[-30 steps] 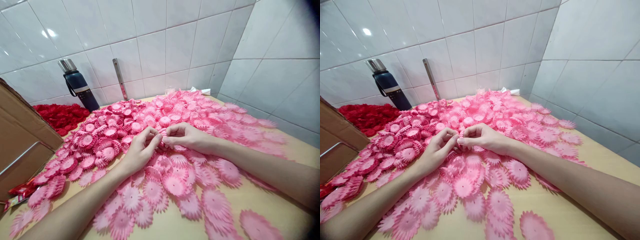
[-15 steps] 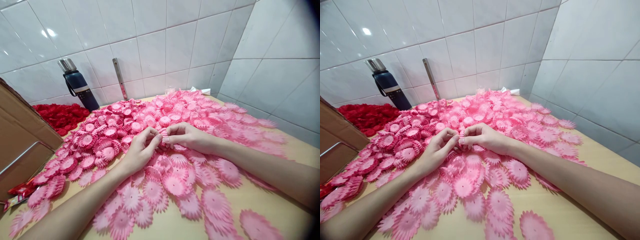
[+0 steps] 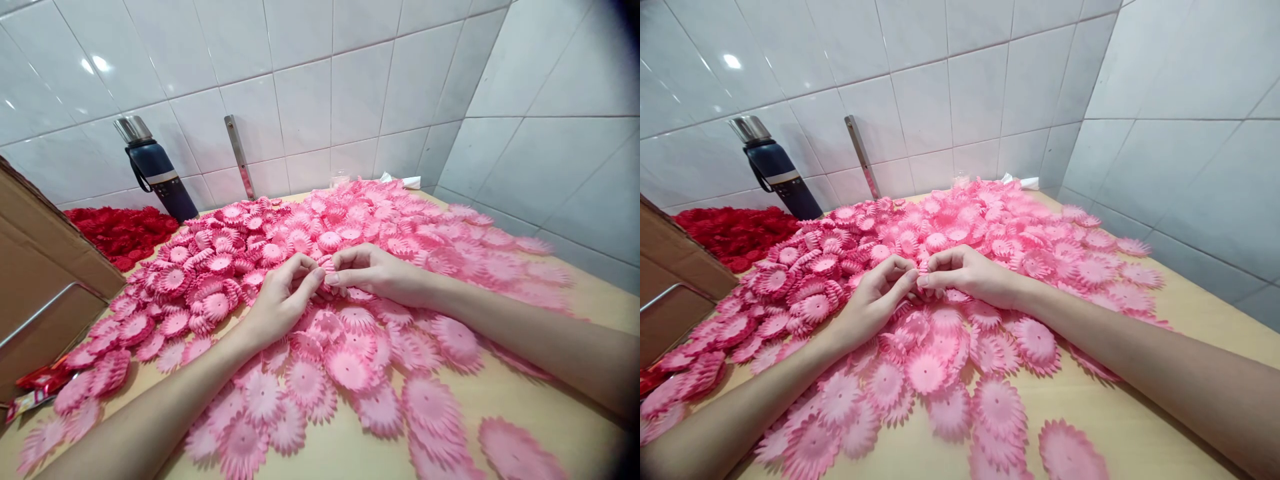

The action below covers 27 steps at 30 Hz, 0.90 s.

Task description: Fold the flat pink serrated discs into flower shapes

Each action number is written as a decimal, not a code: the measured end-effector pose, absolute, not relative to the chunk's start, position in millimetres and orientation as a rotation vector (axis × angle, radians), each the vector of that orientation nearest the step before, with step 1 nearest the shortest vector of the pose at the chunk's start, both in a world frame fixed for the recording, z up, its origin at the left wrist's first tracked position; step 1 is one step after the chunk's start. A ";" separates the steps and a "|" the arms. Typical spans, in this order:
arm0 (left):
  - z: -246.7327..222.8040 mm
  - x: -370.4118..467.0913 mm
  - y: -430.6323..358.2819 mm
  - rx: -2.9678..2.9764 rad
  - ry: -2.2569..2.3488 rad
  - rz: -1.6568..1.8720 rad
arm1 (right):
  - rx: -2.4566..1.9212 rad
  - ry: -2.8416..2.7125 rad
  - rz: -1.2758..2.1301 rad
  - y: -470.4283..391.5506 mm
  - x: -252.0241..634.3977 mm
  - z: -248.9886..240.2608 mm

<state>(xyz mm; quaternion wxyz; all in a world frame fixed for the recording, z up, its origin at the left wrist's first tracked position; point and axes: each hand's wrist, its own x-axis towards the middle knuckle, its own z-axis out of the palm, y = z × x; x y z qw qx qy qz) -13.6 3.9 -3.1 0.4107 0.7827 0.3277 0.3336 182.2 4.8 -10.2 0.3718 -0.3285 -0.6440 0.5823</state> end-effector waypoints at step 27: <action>-3.2 -13.0 4.2 1.975 0.820 0.856 | -0.873 -1.683 1.469 2.6 181.4 -8.1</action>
